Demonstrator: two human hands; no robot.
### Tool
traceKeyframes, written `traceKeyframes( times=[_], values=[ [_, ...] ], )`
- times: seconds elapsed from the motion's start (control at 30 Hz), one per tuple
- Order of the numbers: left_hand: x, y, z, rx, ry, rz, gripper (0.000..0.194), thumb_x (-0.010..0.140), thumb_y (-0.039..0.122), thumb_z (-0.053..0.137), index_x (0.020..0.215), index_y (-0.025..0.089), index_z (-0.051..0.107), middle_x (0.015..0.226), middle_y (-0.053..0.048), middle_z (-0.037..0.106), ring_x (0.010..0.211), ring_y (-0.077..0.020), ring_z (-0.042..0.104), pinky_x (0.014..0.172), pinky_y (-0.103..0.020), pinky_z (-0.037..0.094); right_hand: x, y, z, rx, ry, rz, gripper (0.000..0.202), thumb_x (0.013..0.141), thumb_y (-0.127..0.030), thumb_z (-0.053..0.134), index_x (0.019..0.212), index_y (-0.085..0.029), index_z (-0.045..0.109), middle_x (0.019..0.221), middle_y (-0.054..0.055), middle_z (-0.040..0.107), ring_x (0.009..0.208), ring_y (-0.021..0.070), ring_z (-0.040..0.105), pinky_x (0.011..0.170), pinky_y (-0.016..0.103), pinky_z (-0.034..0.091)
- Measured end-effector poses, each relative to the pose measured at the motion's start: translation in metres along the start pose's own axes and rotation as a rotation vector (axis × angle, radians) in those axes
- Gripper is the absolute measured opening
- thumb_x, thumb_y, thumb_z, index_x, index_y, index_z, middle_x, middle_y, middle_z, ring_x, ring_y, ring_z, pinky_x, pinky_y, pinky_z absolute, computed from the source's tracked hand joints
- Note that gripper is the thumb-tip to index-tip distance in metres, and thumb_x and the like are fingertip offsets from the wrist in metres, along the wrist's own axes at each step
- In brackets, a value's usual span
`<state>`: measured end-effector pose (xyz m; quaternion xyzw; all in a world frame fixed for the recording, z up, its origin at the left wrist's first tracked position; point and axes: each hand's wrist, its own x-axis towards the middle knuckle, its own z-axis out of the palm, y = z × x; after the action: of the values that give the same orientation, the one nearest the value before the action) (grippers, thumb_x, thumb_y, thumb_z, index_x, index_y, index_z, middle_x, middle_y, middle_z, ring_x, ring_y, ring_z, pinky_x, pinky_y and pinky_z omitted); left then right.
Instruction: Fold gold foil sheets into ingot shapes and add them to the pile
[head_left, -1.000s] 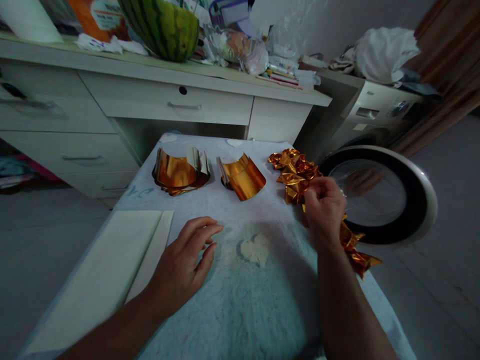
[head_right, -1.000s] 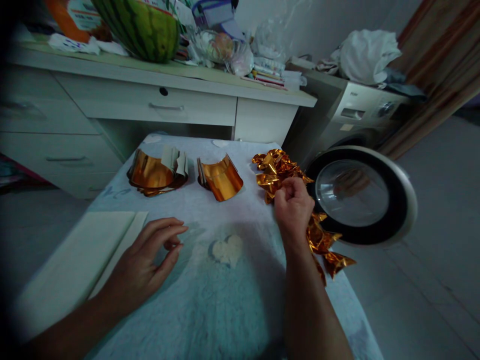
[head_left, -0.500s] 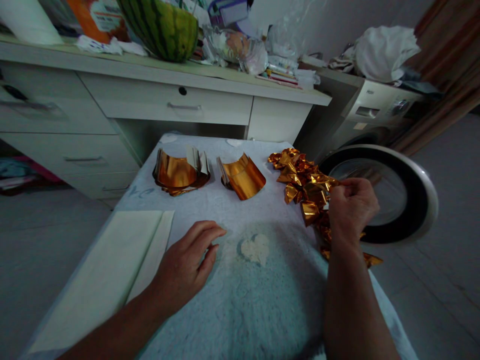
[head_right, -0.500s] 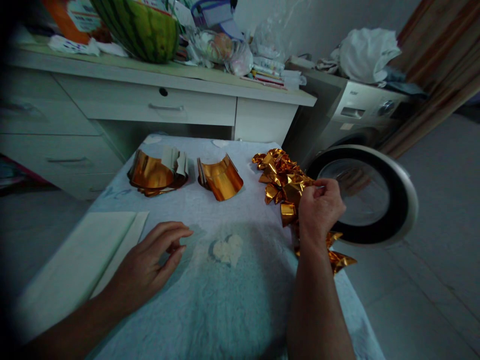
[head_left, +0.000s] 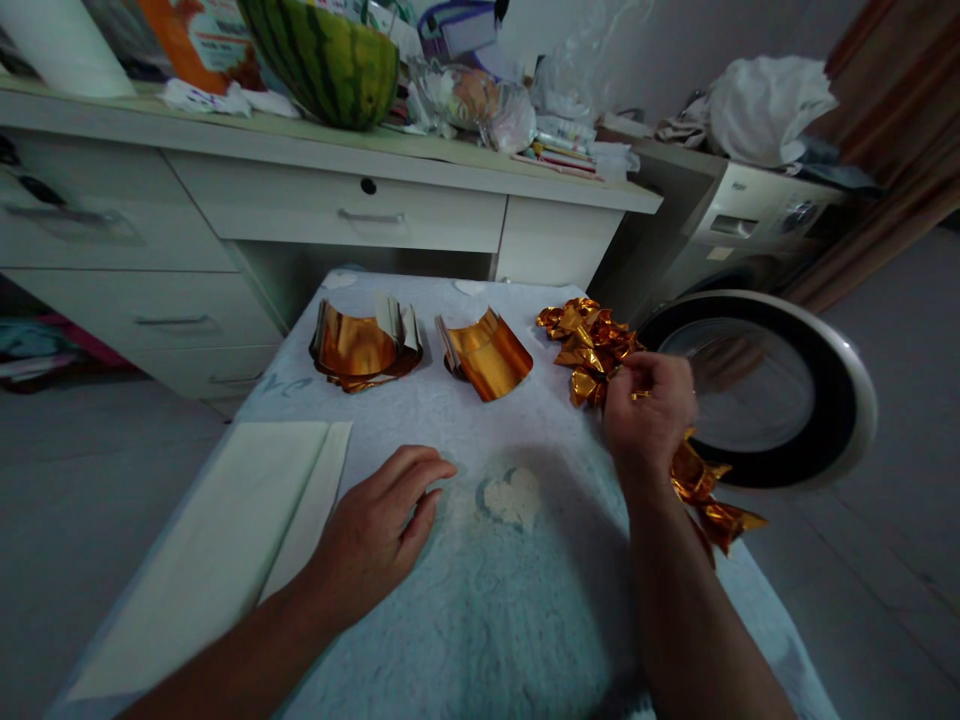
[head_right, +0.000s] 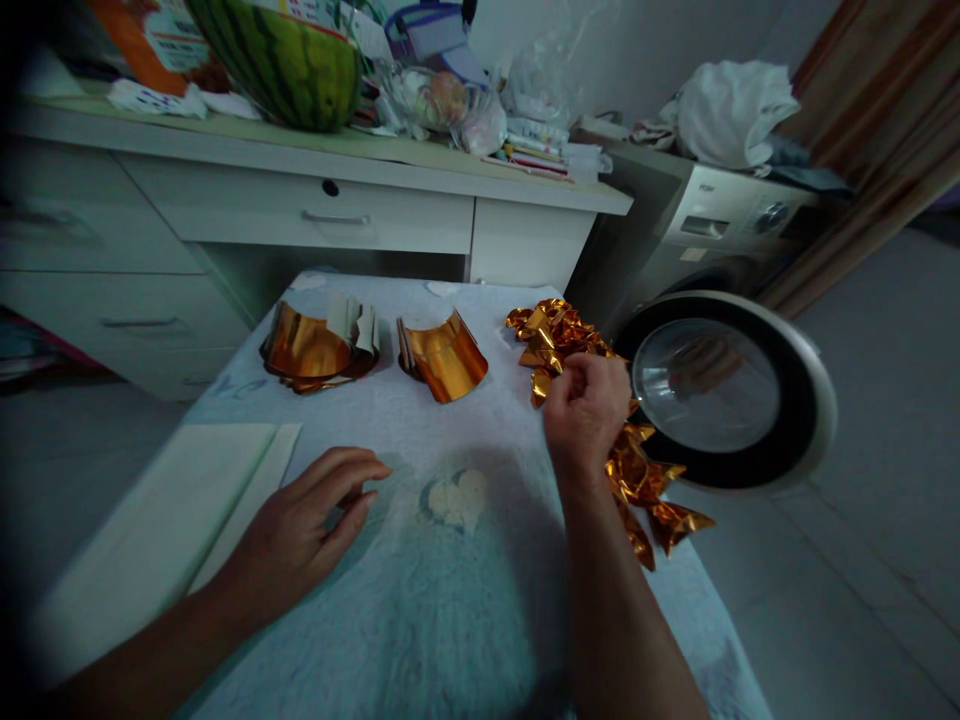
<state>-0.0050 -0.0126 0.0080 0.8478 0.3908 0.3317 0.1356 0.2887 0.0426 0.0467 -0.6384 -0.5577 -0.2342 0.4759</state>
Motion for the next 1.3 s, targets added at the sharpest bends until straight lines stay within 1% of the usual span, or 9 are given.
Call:
traceKeyframes(
  times=[0.17,0.3,0.47,0.57,0.77,0.9,1.03,1.17,1.3],
  values=[
    [0.002,0.001,0.001,-0.029,0.012,0.015,0.023,0.093,0.010,0.044,0.110,0.021,0.056,0.104,-0.004,0.061,0.094,-0.0148,0.064,0.081,-0.026,0.053,-0.032,-0.041,0.021,0.216,-0.282,-0.185,0.011,0.084,-0.014,0.050,0.087,-0.020,0.059,0.081,0.004,0.056,0.082,0.0205,0.054,0.076,0.034,0.043],
    [0.003,0.000,0.002,-0.049,0.003,0.013,0.023,0.093,0.010,0.044,0.108,0.021,0.057,0.103,-0.004,0.061,0.094,-0.0144,0.063,0.081,-0.026,0.053,-0.050,-0.055,0.033,0.238,-0.492,-0.234,0.019,0.084,-0.015,0.052,0.100,-0.018,0.062,0.090,0.008,0.057,0.088,0.0232,0.053,0.081,0.038,0.044],
    [0.002,-0.001,0.002,-0.065,0.001,0.017,0.021,0.093,0.010,0.045,0.106,0.020,0.058,0.101,-0.004,0.061,0.090,-0.0138,0.063,0.078,-0.025,0.052,-0.049,-0.047,0.040,0.139,-0.397,-0.073,0.026,0.082,-0.017,0.056,0.107,-0.018,0.064,0.112,0.013,0.050,0.105,0.0284,0.047,0.090,0.045,0.043],
    [0.003,0.000,0.001,-0.069,-0.003,0.024,0.021,0.093,0.009,0.044,0.105,0.020,0.058,0.099,-0.004,0.061,0.089,-0.0136,0.063,0.077,-0.025,0.052,-0.047,-0.040,0.044,0.143,-0.426,-0.059,0.030,0.083,-0.017,0.055,0.112,-0.019,0.063,0.119,0.013,0.050,0.110,0.0293,0.047,0.095,0.048,0.041],
    [0.004,0.003,0.000,-0.077,-0.002,0.035,0.020,0.093,0.008,0.044,0.103,0.019,0.057,0.097,-0.003,0.061,0.087,-0.0129,0.063,0.076,-0.024,0.052,-0.047,-0.034,0.050,0.210,-0.457,-0.105,0.036,0.086,-0.014,0.047,0.119,-0.015,0.059,0.119,0.014,0.059,0.111,0.0282,0.052,0.099,0.046,0.040],
    [0.003,0.000,0.001,-0.083,-0.025,0.026,0.020,0.094,0.009,0.043,0.104,0.020,0.057,0.097,-0.003,0.061,0.086,-0.0132,0.063,0.075,-0.025,0.051,-0.045,-0.035,0.048,0.209,-0.441,-0.094,0.028,0.086,-0.016,0.046,0.111,-0.015,0.059,0.110,0.014,0.063,0.103,0.0276,0.055,0.094,0.044,0.043],
    [0.003,-0.001,0.003,-0.078,-0.028,0.031,0.021,0.094,0.009,0.043,0.105,0.020,0.057,0.097,-0.003,0.061,0.085,-0.0133,0.063,0.074,-0.026,0.051,-0.038,-0.040,0.050,0.215,-0.481,0.068,0.024,0.082,-0.026,0.055,0.104,-0.017,0.052,0.096,0.010,0.061,0.088,0.0250,0.058,0.083,0.040,0.048],
    [0.004,-0.001,0.003,-0.077,-0.015,0.042,0.020,0.093,0.008,0.044,0.103,0.020,0.057,0.096,-0.003,0.061,0.085,-0.0136,0.063,0.074,-0.026,0.051,-0.026,-0.045,0.060,0.188,-0.555,0.219,0.052,0.073,-0.036,0.067,0.115,-0.016,0.045,0.098,0.009,0.059,0.087,0.0248,0.059,0.080,0.040,0.048],
    [0.003,-0.001,0.003,-0.068,0.012,0.045,0.020,0.092,0.009,0.044,0.102,0.019,0.058,0.094,-0.003,0.062,0.084,-0.0139,0.064,0.072,-0.026,0.052,-0.016,-0.041,0.073,0.119,-0.582,0.251,0.018,0.076,-0.029,0.061,0.089,-0.018,0.056,0.092,0.009,0.058,0.089,0.0253,0.057,0.083,0.040,0.046]
  ],
)
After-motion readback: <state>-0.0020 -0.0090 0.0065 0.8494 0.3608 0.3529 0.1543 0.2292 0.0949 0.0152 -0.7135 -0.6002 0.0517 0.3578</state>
